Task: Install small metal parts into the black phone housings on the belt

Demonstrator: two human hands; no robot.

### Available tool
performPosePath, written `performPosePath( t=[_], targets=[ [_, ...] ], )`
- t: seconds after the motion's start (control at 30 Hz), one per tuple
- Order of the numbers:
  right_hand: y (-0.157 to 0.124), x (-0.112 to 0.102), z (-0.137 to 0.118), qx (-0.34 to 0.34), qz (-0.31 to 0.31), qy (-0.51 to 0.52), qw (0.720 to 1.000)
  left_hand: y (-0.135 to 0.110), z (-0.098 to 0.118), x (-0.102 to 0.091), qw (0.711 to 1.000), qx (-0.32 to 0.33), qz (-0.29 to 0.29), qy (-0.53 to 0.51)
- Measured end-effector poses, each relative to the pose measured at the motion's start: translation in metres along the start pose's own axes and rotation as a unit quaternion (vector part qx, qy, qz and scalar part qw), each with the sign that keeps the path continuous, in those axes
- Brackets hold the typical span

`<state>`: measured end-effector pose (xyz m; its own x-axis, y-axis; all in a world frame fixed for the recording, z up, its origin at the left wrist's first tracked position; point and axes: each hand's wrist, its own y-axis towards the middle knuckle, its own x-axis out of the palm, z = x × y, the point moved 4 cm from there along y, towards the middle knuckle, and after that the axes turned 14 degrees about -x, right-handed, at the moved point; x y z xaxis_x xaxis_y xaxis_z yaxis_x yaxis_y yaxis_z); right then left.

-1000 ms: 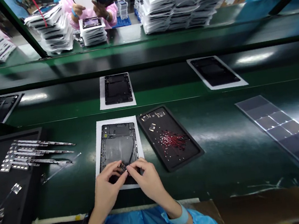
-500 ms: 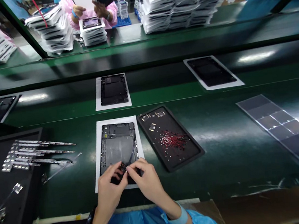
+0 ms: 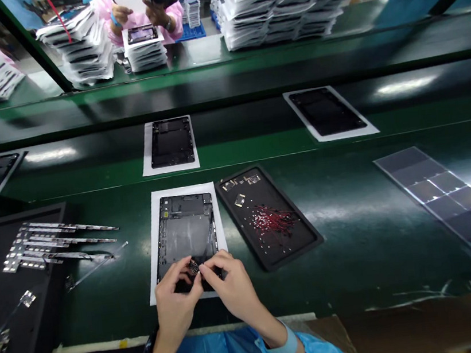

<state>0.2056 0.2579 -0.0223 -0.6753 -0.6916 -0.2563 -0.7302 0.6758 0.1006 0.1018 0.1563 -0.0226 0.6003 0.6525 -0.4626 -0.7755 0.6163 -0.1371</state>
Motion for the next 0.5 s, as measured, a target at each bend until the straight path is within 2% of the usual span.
performPosePath(
  t=[0.2, 0.33, 0.43, 0.5],
  targets=[
    [0.001, 0.000, 0.001, 0.005, -0.012, 0.004, 1.000, -0.005, 0.001, 0.002, 1.000, 0.015, 0.019, 0.007],
    [0.005, -0.004, -0.004, -0.030, -0.079, -0.013, 0.996, -0.012, -0.002, -0.009, 0.997, 0.021, 0.055, 0.039],
    [0.029, -0.021, -0.018, -0.097, -0.093, -0.087, 0.987, -0.015, -0.007, -0.027, 0.993, 0.041, 0.067, 0.094],
    [0.066, -0.034, -0.027, -0.108, -0.088, -0.150, 0.979, -0.010, -0.010, -0.041, 0.988, 0.053, 0.058, 0.134]
  ],
)
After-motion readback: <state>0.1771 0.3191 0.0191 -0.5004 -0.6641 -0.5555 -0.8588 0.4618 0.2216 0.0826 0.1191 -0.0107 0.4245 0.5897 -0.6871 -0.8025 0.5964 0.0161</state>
